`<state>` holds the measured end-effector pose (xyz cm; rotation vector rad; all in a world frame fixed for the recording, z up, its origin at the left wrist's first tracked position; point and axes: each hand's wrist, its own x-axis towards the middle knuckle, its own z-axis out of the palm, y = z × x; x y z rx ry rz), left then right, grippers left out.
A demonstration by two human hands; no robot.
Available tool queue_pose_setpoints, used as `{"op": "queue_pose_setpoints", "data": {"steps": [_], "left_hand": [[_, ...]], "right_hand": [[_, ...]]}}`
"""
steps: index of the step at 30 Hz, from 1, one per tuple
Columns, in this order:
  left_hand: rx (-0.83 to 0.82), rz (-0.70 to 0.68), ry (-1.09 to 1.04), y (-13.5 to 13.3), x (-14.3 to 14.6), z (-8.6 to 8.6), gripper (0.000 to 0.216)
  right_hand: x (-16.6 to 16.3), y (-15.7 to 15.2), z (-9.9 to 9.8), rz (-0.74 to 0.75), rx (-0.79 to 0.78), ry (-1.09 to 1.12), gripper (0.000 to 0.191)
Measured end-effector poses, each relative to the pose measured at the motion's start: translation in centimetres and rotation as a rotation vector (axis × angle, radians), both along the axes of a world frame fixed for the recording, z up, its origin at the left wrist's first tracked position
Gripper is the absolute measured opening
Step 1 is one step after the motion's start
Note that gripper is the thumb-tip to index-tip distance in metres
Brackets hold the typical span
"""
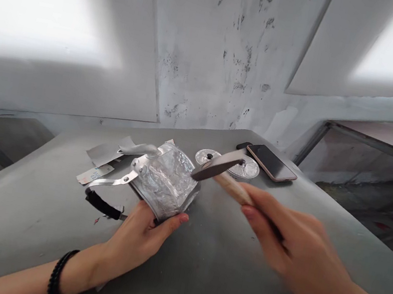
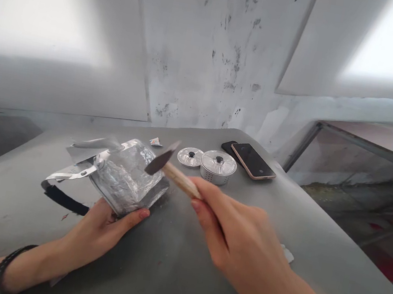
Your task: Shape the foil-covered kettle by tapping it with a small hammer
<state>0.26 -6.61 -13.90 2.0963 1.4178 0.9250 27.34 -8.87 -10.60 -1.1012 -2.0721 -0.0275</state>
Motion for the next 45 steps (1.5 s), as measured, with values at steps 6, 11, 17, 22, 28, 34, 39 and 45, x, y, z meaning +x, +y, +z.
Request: {"op": "queue_pose_setpoints", "data": {"steps": [6, 11, 17, 22, 28, 34, 39, 45], "left_hand": [[-0.017, -0.011, -0.106, -0.1, 0.2, 0.4, 0.034], [-0.034, -0.009, -0.129, -0.1, 0.0, 0.4, 0.036], [-0.064, -0.023, -0.137, -0.4, 0.2, 0.5, 0.033], [-0.083, -0.017, -0.142, -0.4, 0.2, 0.3, 0.036], [-0.038, -0.02, -0.067, -0.2, 0.1, 0.2, 0.037], [-0.06, -0.031, -0.078, -0.2, -0.1, 0.1, 0.037], [-0.091, -0.004, -0.096, -0.3, -0.1, 0.0, 0.037], [-0.047, -0.035, -0.006, -0.2, -0.1, 0.1, 0.041]], "right_hand": [[-0.7, -0.1, -0.2, 0.072, -0.053, -0.047, 0.022], [-0.9, -0.1, -0.6, 0.007, -0.068, 0.059, 0.026], [-0.9, -0.5, -0.6, 0.039, 0.013, -0.093, 0.027], [-1.0, -0.8, -0.4, -0.051, 0.007, -0.016, 0.03], [-1.0, -0.6, -1.0, 0.018, 0.045, -0.142, 0.033], [-0.7, -0.6, -1.0, -0.037, 0.059, -0.115, 0.033], [-0.4, -0.4, -0.3, -0.058, 0.035, -0.046, 0.034], [0.0, -0.1, -0.6, -0.022, 0.011, -0.187, 0.033]]}}
